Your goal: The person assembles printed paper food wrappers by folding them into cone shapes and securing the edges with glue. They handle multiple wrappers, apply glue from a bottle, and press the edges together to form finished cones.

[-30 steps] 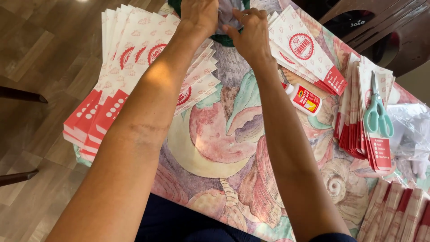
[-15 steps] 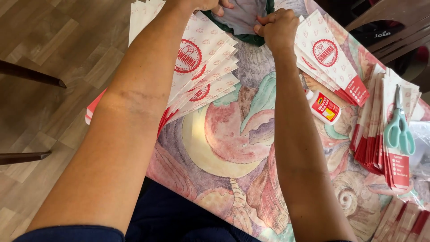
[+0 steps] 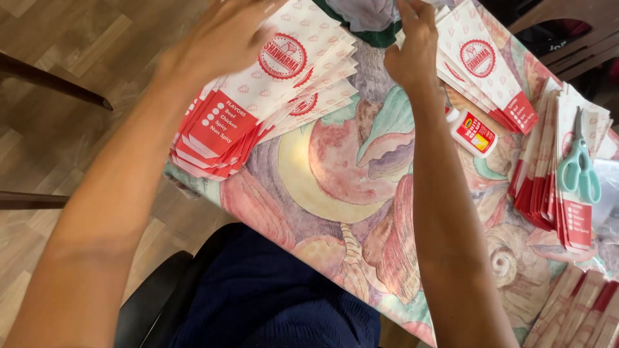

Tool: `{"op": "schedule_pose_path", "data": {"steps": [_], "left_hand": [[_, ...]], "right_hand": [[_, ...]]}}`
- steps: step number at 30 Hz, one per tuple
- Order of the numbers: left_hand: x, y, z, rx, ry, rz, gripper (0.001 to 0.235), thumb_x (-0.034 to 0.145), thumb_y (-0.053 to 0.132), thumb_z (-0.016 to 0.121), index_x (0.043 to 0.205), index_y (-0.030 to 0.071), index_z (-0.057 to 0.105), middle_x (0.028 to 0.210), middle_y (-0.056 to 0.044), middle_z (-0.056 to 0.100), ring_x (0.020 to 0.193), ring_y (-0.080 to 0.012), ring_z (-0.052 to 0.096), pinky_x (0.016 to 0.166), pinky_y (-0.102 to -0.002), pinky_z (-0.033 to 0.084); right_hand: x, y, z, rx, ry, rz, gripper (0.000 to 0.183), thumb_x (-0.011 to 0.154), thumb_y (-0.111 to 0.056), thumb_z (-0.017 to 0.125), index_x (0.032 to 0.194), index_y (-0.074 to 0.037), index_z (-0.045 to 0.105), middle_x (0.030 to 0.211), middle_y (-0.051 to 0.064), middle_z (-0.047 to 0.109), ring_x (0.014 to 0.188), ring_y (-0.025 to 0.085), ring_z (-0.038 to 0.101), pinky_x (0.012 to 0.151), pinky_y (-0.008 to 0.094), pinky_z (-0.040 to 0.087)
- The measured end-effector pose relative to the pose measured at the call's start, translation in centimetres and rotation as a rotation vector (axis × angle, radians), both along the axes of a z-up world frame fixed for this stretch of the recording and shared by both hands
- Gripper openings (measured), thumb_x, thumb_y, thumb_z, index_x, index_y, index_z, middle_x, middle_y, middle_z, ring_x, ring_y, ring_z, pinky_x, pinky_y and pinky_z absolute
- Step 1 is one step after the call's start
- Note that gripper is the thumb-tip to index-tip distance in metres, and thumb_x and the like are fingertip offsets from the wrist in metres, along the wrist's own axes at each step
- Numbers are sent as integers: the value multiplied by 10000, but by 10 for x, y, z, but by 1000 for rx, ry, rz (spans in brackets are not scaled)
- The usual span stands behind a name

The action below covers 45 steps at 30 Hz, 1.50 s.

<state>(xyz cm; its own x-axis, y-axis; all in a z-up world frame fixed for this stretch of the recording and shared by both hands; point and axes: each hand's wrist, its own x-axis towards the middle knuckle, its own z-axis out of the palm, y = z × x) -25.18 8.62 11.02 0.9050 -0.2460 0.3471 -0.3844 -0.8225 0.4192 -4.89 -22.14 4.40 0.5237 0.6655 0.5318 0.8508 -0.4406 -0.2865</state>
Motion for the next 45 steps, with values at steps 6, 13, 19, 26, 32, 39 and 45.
{"op": "schedule_pose_path", "data": {"steps": [6, 13, 19, 26, 32, 39, 45], "left_hand": [[-67, -47, -17, 268, 508, 309, 746, 1002, 668, 117, 1644, 293, 48, 1695, -123, -119, 1510, -321, -214, 1172, -628, -171], [-79, -181, -73, 272, 249, 307, 667, 1067, 597, 258, 1634, 251, 190, 1683, -208, 83, 1536, -448, 21, 1203, -690, -15], [-93, -266, -109, 103, 54, 169, 622, 1096, 394, 455, 1661, 247, 241, 1699, -248, 159, 1550, -496, 54, 1171, -770, 39], [-120, -265, -70, 110, -217, 75, 678, 1060, 264, 719, 1599, 2, 401, 1566, -358, 382, 1438, -585, 249, 1065, -809, 146], [-194, -307, -79, -259, -339, -280, 174, 957, 127, 740, 1100, 28, 736, 1100, -116, 670, 1005, -318, 673, 855, -439, 553], [-221, -320, -87, -386, -190, -480, 264, 840, 33, 826, 1040, -101, 718, 1122, -218, 705, 1135, -417, 679, 1033, -538, 553], [-225, -330, -96, -489, -191, -507, 116, 879, -29, 765, 984, -75, 744, 1079, -174, 740, 1069, -393, 716, 975, -504, 592]], "right_hand": [[-115, -37, 14, 118, 83, 77, 706, 950, 199, 659, 1567, -54, 427, 1531, 234, 351, 1322, 399, 614, 1023, 419, 682], [-285, -71, 15, 107, 254, -55, 455, 1080, -65, 589, 1519, -69, 470, 1537, 235, 472, 1431, 417, 523, 1166, 514, 488], [-365, -124, -21, -38, 182, -399, 663, 882, -280, 814, 1431, 5, 576, 1406, 206, 602, 1373, 423, 535, 1205, 531, 331], [-407, -204, -8, 154, 252, -498, 523, 920, -167, 790, 1370, 38, 618, 1454, 256, 557, 1405, 510, 463, 1201, 569, 320], [-435, -224, 5, 257, 182, -431, 200, 921, -45, 758, 1117, -4, 754, 1279, 188, 664, 1268, 454, 621, 1136, 567, 474], [-447, -219, -3, 218, 125, -251, 225, 875, -111, 822, 987, 73, 754, 1045, 193, 745, 1071, 452, 721, 1027, 603, 546], [-451, -231, -10, 234, 92, -291, 116, 891, -36, 793, 948, 59, 759, 1008, 173, 754, 1035, 439, 742, 990, 594, 572]]}}
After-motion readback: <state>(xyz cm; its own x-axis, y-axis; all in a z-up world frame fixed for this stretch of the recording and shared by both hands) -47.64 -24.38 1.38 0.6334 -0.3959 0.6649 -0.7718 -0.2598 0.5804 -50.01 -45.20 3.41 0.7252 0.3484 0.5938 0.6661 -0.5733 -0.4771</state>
